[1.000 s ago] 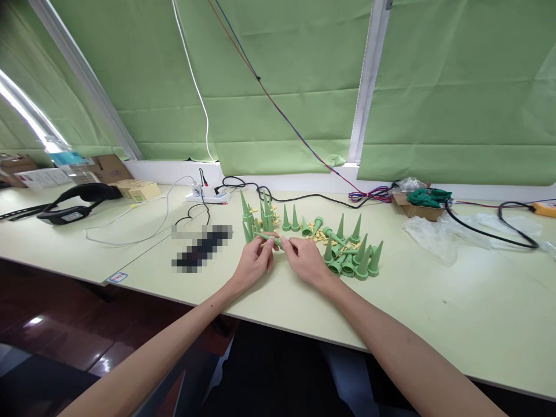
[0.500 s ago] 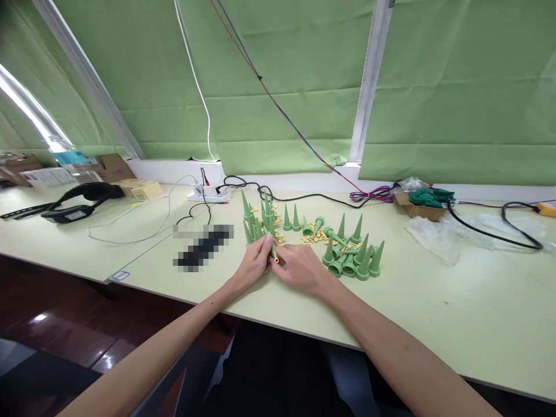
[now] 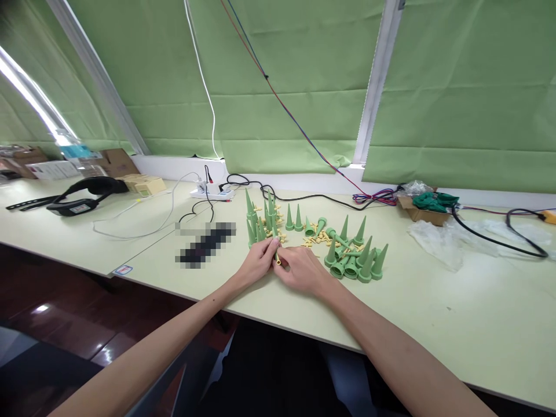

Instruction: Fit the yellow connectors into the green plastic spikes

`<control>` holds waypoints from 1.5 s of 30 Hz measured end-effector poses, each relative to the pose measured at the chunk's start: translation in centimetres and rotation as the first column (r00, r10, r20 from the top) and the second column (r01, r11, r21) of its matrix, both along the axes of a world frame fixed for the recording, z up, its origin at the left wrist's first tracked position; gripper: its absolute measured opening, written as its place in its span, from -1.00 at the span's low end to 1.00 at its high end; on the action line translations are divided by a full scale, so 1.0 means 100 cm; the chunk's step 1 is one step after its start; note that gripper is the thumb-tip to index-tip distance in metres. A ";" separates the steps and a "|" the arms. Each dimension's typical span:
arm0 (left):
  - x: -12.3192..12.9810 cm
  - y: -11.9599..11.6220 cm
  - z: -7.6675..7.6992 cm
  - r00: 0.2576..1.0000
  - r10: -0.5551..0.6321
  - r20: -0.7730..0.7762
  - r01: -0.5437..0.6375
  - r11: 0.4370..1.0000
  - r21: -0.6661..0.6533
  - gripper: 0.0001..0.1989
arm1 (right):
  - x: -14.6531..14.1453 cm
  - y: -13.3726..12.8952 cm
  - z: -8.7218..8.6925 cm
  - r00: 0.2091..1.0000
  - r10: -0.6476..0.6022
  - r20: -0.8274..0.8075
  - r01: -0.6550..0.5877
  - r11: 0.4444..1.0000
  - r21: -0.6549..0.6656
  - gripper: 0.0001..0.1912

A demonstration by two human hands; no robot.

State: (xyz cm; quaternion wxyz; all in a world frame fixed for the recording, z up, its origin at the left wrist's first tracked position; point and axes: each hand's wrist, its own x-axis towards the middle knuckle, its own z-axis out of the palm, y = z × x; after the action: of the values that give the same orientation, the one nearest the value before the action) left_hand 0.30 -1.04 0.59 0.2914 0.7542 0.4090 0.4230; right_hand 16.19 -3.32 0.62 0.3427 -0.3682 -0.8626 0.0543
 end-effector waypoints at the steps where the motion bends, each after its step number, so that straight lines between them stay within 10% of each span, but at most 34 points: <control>1: 0.000 0.000 0.001 1.000 -0.001 0.000 0.001 1.000 0.001 -0.56 | 0.000 0.000 0.000 1.000 0.003 -0.003 -0.003 1.000 -0.003 -0.75; 45: 0.000 -0.002 0.001 0.996 0.088 -0.021 -0.086 0.993 0.080 -0.58 | 0.000 0.002 0.003 0.994 -0.030 -0.106 0.016 0.992 -0.124 -0.64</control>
State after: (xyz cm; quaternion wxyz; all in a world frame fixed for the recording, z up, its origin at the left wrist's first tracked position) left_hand 0.30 -1.27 0.72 0.2375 0.7519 0.4280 0.4417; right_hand 16.20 -3.15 0.93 0.3659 -0.3951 -0.8336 0.1230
